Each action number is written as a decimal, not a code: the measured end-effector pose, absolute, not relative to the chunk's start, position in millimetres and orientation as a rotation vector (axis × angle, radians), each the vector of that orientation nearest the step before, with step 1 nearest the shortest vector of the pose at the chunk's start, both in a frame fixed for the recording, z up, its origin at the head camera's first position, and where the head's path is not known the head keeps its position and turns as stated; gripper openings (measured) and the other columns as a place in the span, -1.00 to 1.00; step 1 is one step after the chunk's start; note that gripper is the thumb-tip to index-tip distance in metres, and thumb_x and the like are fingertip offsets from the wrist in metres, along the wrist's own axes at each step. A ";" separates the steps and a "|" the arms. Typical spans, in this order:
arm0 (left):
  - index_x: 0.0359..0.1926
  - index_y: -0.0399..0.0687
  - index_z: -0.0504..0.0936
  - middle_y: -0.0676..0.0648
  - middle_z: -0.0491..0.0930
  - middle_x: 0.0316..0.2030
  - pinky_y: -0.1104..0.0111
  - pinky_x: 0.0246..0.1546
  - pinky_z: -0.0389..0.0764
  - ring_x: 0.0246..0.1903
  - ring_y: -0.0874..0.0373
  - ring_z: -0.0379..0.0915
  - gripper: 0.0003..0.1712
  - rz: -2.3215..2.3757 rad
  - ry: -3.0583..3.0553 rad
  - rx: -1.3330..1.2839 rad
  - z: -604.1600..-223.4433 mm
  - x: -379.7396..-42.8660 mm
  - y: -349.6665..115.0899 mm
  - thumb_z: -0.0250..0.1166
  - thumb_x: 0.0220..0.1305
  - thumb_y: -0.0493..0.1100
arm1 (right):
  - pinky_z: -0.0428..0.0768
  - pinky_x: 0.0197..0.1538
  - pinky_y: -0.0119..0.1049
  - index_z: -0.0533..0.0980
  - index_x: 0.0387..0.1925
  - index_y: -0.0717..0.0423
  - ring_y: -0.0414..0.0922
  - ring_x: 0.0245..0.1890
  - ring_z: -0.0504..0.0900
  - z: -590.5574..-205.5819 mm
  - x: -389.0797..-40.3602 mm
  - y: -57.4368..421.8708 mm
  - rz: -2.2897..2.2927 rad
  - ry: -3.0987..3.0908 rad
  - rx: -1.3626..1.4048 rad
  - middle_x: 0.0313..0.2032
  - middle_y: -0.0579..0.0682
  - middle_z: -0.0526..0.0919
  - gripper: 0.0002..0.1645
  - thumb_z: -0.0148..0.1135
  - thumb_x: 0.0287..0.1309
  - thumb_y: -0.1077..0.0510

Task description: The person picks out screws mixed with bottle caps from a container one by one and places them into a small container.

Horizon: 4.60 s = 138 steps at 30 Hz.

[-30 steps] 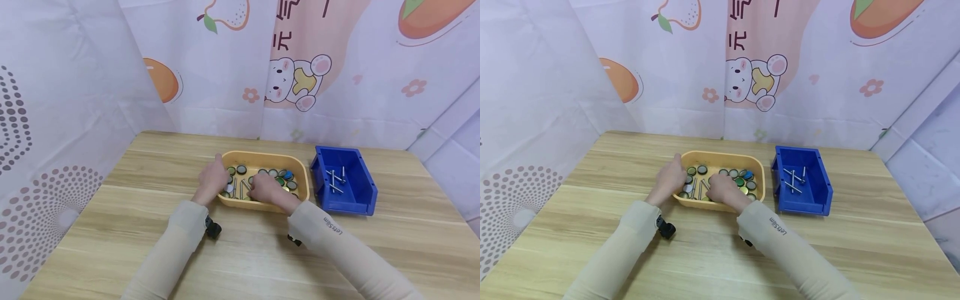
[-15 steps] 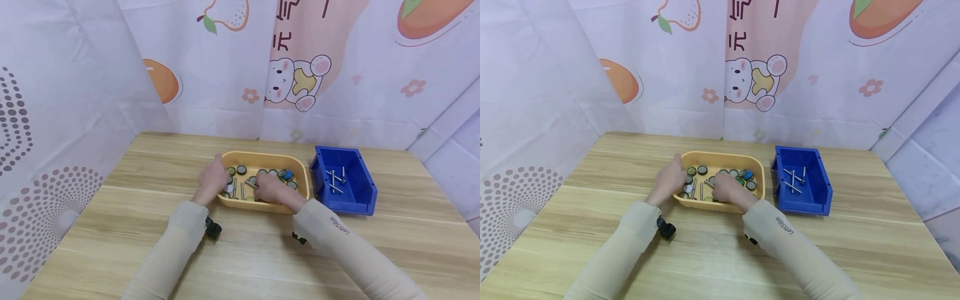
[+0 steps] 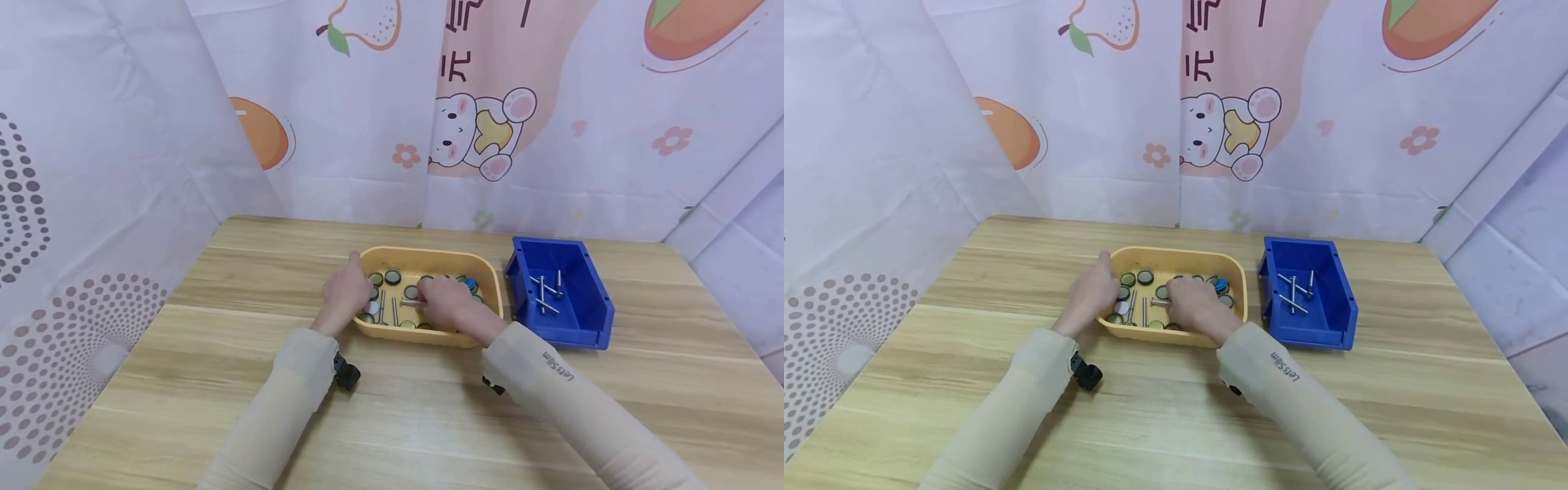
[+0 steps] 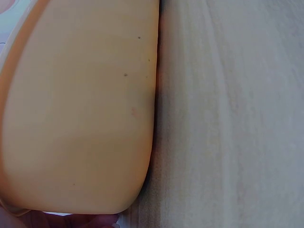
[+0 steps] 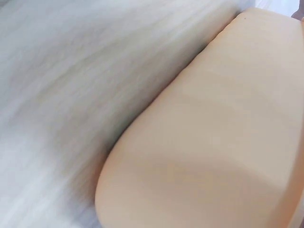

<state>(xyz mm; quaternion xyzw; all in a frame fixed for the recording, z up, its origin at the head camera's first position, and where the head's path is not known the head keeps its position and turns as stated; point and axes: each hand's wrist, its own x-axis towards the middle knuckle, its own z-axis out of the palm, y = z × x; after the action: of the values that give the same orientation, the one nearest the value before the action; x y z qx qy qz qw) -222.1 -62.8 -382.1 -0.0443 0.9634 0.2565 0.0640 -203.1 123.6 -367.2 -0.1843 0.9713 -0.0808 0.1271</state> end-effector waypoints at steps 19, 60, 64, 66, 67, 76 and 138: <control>0.22 -0.13 0.27 -0.14 0.57 -0.40 0.30 -0.57 0.39 -0.52 0.01 0.52 -0.55 0.785 2.908 -0.130 -381.3 -221.6 -62.6 0.08 0.36 -0.15 | 0.39 -0.53 -0.31 0.48 -0.40 0.02 -0.14 -0.53 0.47 -362.1 -208.2 147.5 -0.056 2.801 -0.847 -0.49 -0.05 0.55 -0.83 0.26 0.28 0.09; 0.26 -0.12 0.25 -0.15 0.56 -0.40 0.29 -0.55 0.37 -0.50 0.02 0.48 -0.51 0.762 2.901 -0.152 -380.6 -221.0 -61.9 0.08 0.37 -0.13 | 0.55 -0.40 -0.32 0.56 -0.03 0.20 -0.09 -0.45 0.64 -329.5 -218.7 186.0 -0.736 2.589 -0.635 -0.31 0.10 0.71 -0.73 0.25 0.27 0.18; 0.24 -0.13 0.27 -0.14 0.56 -0.40 0.29 -0.54 0.37 -0.50 0.02 0.48 -0.54 0.758 2.911 -0.149 -380.3 -220.7 -61.7 0.08 0.37 -0.13 | 0.62 -0.33 -0.27 0.54 0.01 0.23 -0.03 -0.43 0.68 -323.5 -218.1 191.9 -0.767 2.602 -0.631 -0.30 0.17 0.71 -0.70 0.23 0.28 0.19; 0.23 -0.12 0.27 -0.15 0.56 -0.40 0.29 -0.55 0.37 -0.50 0.02 0.49 -0.54 0.761 2.911 -0.148 -380.2 -220.7 -61.6 0.09 0.37 -0.13 | 0.65 -0.31 -0.24 0.54 0.01 0.23 0.02 -0.41 0.70 -321.3 -217.7 194.5 -0.775 2.619 -0.627 -0.29 0.17 0.71 -0.70 0.24 0.28 0.19; 0.23 -0.13 0.27 -0.15 0.56 -0.39 0.29 -0.55 0.37 -0.50 0.02 0.49 -0.54 0.764 2.911 -0.149 -380.2 -220.8 -61.6 0.09 0.37 -0.13 | 0.66 -0.31 -0.23 0.55 0.01 0.22 0.03 -0.41 0.71 -320.5 -217.6 195.7 -0.779 2.625 -0.625 -0.29 0.17 0.71 -0.70 0.24 0.28 0.19; 0.25 -0.13 0.27 -0.16 0.56 -0.39 0.28 -0.54 0.37 -0.49 0.01 0.49 -0.52 0.765 2.913 -0.147 -380.4 -220.5 -61.7 0.09 0.36 -0.14 | 0.61 -0.37 -0.30 0.57 -0.07 0.20 -0.02 -0.46 0.67 -315.1 -220.9 206.4 -0.743 2.691 -0.621 -0.33 0.14 0.71 -0.75 0.27 0.26 0.18; 0.27 -0.12 0.26 -0.13 0.55 -0.43 0.30 -0.59 0.35 -0.55 0.05 0.44 -0.52 0.783 2.903 -0.141 -381.7 -221.5 -62.0 0.06 0.38 -0.14 | 0.60 -0.15 0.10 0.62 -0.20 0.19 0.05 -0.34 0.65 -300.3 -229.5 271.9 -0.102 3.068 -0.607 -0.29 0.14 0.73 -0.82 0.15 0.26 0.20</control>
<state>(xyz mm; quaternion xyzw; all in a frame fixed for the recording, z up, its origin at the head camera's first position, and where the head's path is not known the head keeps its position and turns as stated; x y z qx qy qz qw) -221.5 -62.0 -381.7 -0.0467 0.9623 0.2597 0.0657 -229.5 271.9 -300.3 -0.1940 0.9804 -0.0326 0.0063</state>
